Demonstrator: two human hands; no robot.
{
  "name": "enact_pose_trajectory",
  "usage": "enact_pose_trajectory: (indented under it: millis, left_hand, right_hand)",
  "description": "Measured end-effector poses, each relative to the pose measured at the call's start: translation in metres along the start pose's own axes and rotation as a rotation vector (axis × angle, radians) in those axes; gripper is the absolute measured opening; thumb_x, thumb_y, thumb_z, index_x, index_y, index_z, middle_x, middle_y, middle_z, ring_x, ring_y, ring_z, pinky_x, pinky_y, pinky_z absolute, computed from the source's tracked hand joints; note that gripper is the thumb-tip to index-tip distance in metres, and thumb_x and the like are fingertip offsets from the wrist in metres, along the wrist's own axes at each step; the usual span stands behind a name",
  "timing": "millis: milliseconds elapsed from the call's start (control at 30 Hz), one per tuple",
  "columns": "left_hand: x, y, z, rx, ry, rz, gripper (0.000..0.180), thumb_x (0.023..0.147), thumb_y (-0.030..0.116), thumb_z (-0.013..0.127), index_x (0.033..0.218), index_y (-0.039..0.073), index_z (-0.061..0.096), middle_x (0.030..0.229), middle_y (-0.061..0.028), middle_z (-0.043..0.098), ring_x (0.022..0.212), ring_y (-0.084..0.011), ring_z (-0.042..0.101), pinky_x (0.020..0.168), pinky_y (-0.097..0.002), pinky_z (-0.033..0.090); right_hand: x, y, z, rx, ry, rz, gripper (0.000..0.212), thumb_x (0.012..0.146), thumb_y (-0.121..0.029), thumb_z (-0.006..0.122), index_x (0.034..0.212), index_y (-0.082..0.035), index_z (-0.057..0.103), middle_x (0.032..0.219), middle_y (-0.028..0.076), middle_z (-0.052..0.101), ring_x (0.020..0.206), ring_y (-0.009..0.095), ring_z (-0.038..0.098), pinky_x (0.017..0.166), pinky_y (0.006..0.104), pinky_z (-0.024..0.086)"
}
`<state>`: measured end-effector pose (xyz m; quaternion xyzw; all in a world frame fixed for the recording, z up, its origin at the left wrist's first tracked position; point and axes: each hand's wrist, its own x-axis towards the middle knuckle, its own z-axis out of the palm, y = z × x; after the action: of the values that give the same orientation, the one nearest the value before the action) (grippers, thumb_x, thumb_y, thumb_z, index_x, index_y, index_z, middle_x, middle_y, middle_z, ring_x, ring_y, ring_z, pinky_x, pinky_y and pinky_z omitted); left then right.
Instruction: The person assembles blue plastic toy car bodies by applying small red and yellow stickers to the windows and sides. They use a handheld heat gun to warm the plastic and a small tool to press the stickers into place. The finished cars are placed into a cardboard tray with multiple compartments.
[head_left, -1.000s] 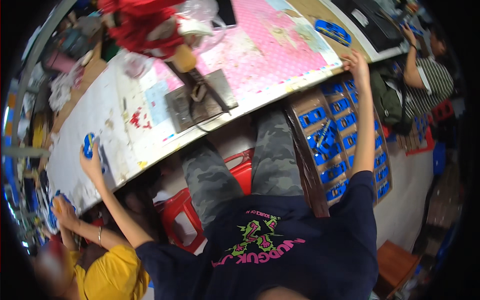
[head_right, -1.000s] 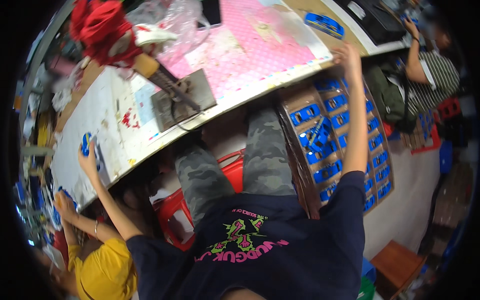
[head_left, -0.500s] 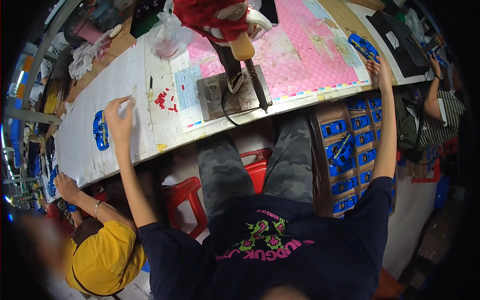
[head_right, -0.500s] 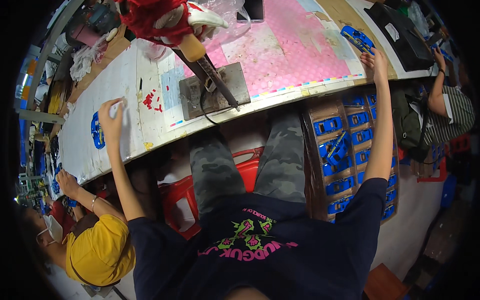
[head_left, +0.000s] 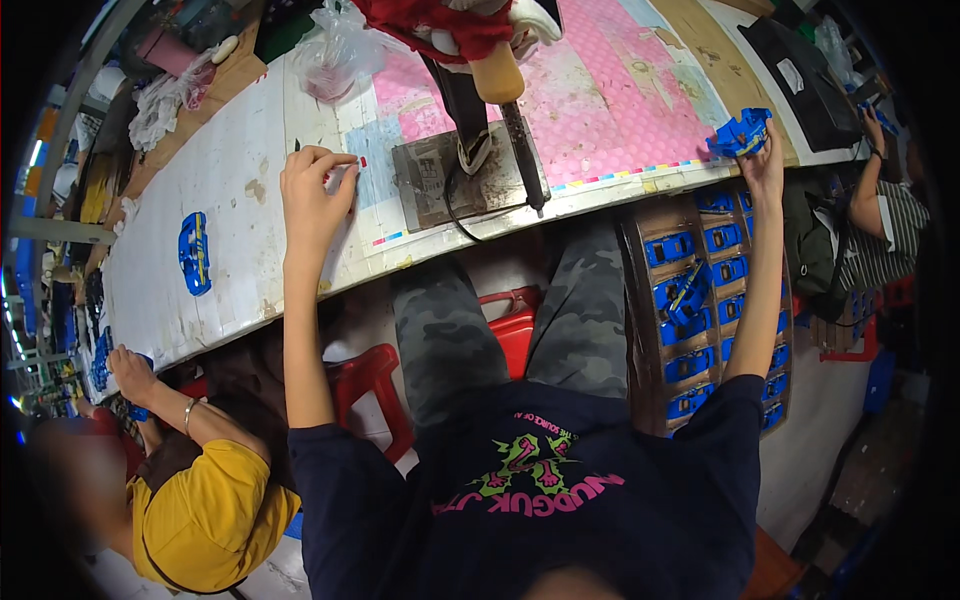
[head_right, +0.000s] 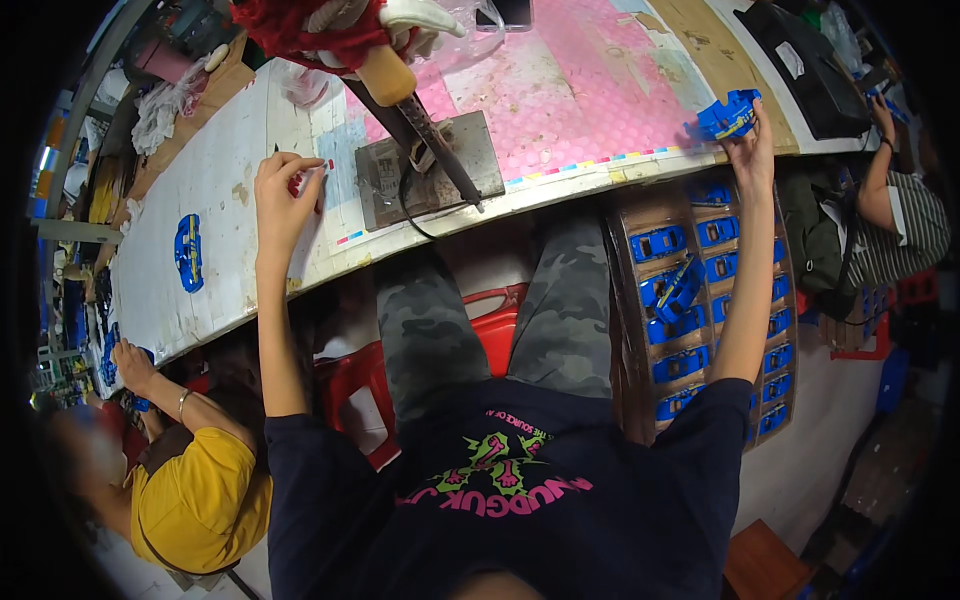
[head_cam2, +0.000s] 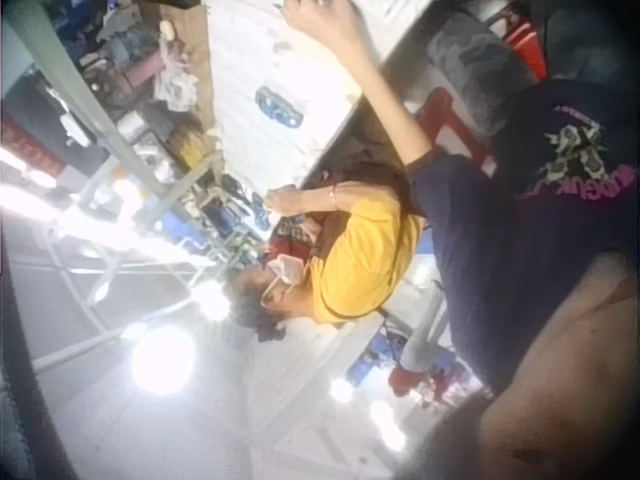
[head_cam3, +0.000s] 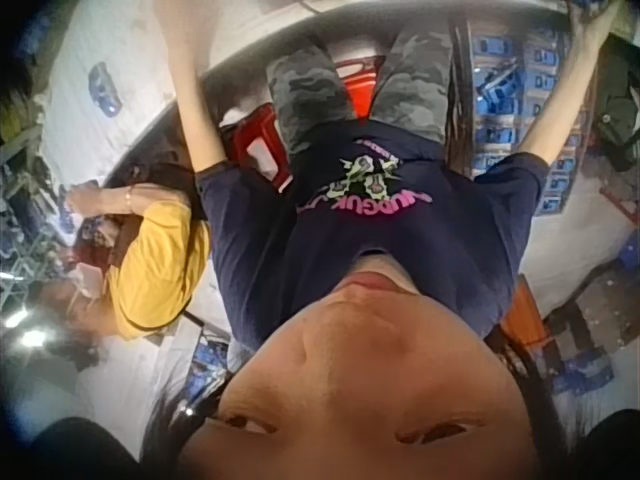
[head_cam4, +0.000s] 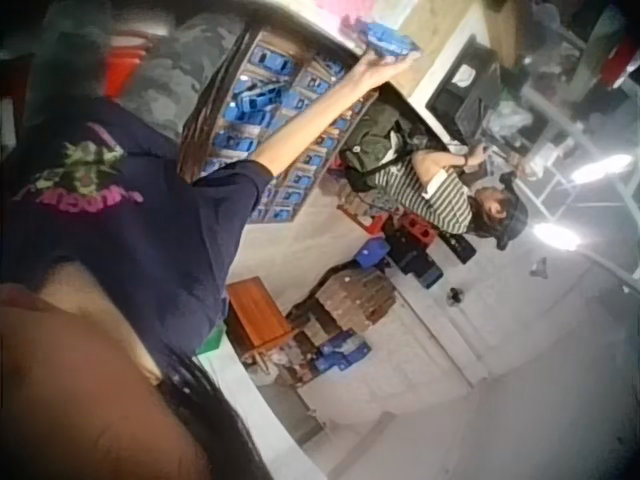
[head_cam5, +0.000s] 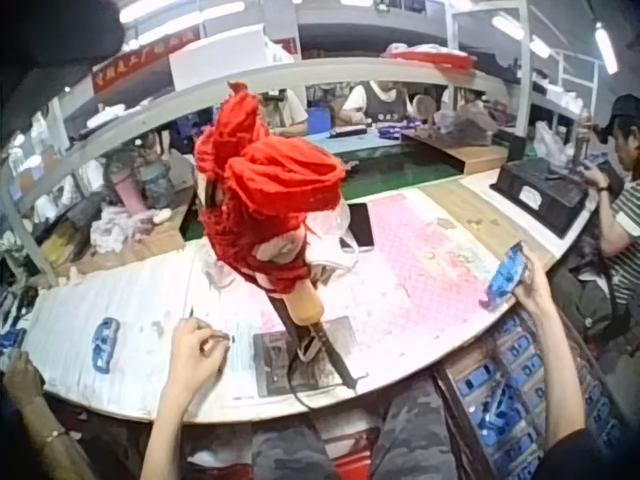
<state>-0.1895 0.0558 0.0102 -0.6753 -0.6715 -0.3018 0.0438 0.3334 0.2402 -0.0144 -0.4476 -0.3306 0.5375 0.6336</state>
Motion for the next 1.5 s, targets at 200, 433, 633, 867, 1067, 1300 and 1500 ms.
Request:
enact_pose_trajectory:
  millis: [200, 433, 633, 867, 1067, 1300, 1500]
  left_hand:
    - [0.008, -0.002, 0.012, -0.005, -0.001, 0.016, 0.009, 0.067, 0.01, 0.063, 0.074, 0.005, 0.064, 0.074, -0.0059, 0.054, 0.074, -0.0203, 0.049, 0.069, -0.0317, 0.037]
    - [0.004, -0.019, -0.002, -0.177, 0.04, -0.169, 0.01, 0.066, 0.008, 0.064, 0.073, 0.001, 0.062, 0.07, -0.0089, 0.056, 0.069, -0.0197, 0.052, 0.063, -0.0287, 0.041]
    - [-0.015, -0.014, -0.019, -0.003, 0.051, -0.044, 0.011, 0.065, 0.007, 0.064, 0.075, 0.003, 0.063, 0.071, -0.008, 0.054, 0.072, -0.0216, 0.05, 0.069, -0.0311, 0.039]
    - [-0.041, 0.015, -0.022, 0.063, 0.004, 0.019, 0.009, 0.065, 0.006, 0.065, 0.073, 0.003, 0.062, 0.074, -0.0075, 0.052, 0.077, -0.0224, 0.047, 0.071, -0.0309, 0.037]
    - [-0.045, 0.01, -0.017, 0.042, 0.054, 0.011, 0.009, 0.063, 0.008, 0.065, 0.07, 0.006, 0.061, 0.07, -0.006, 0.05, 0.072, -0.0221, 0.047, 0.07, -0.0325, 0.037]
    - [-0.034, 0.01, -0.015, 0.03, 0.082, -0.008, 0.007, 0.065, 0.007, 0.064, 0.071, 0.004, 0.063, 0.07, -0.0064, 0.051, 0.072, -0.0211, 0.047, 0.068, -0.0318, 0.038]
    - [-0.031, 0.003, -0.013, -0.006, 0.019, -0.035, 0.006, 0.069, 0.004, 0.061, 0.074, 0.001, 0.061, 0.072, -0.0076, 0.052, 0.072, -0.0212, 0.048, 0.067, -0.0309, 0.039]
  right_hand:
    - [-0.044, -0.007, 0.001, 0.322, -0.298, 0.279, 0.047, 0.082, -0.037, 0.051, 0.105, 0.004, 0.047, 0.097, 0.017, 0.053, 0.085, 0.024, 0.053, 0.076, 0.0353, 0.045]
    - [-0.118, -0.006, -0.001, 0.401, -0.461, 0.395, 0.053, 0.085, -0.043, 0.041, 0.114, 0.001, 0.042, 0.1, 0.019, 0.049, 0.082, 0.028, 0.051, 0.064, 0.0345, 0.049]
    - [-0.164, 0.009, -0.009, 0.366, -0.241, 0.392, 0.05, 0.085, -0.044, 0.04, 0.114, -0.004, 0.043, 0.094, 0.015, 0.049, 0.074, 0.023, 0.049, 0.06, 0.0302, 0.045]
    - [-0.213, 0.013, 0.006, 0.346, -0.157, 0.381, 0.048, 0.087, -0.044, 0.037, 0.112, -0.003, 0.042, 0.09, 0.016, 0.049, 0.073, 0.023, 0.048, 0.064, 0.0313, 0.041]
    - [-0.235, 0.012, 0.021, 0.308, -0.096, 0.345, 0.048, 0.086, -0.044, 0.038, 0.111, -0.002, 0.042, 0.087, 0.017, 0.051, 0.069, 0.023, 0.05, 0.061, 0.032, 0.042]
    - [-0.256, 0.008, 0.033, 0.228, -0.101, 0.296, 0.052, 0.085, -0.045, 0.039, 0.113, -0.002, 0.042, 0.089, 0.018, 0.053, 0.073, 0.025, 0.053, 0.062, 0.0322, 0.044]
    - [-0.278, 0.003, 0.037, 0.305, -0.177, 0.337, 0.056, 0.084, -0.046, 0.041, 0.118, -0.001, 0.039, 0.093, 0.02, 0.053, 0.078, 0.027, 0.055, 0.069, 0.0358, 0.045]
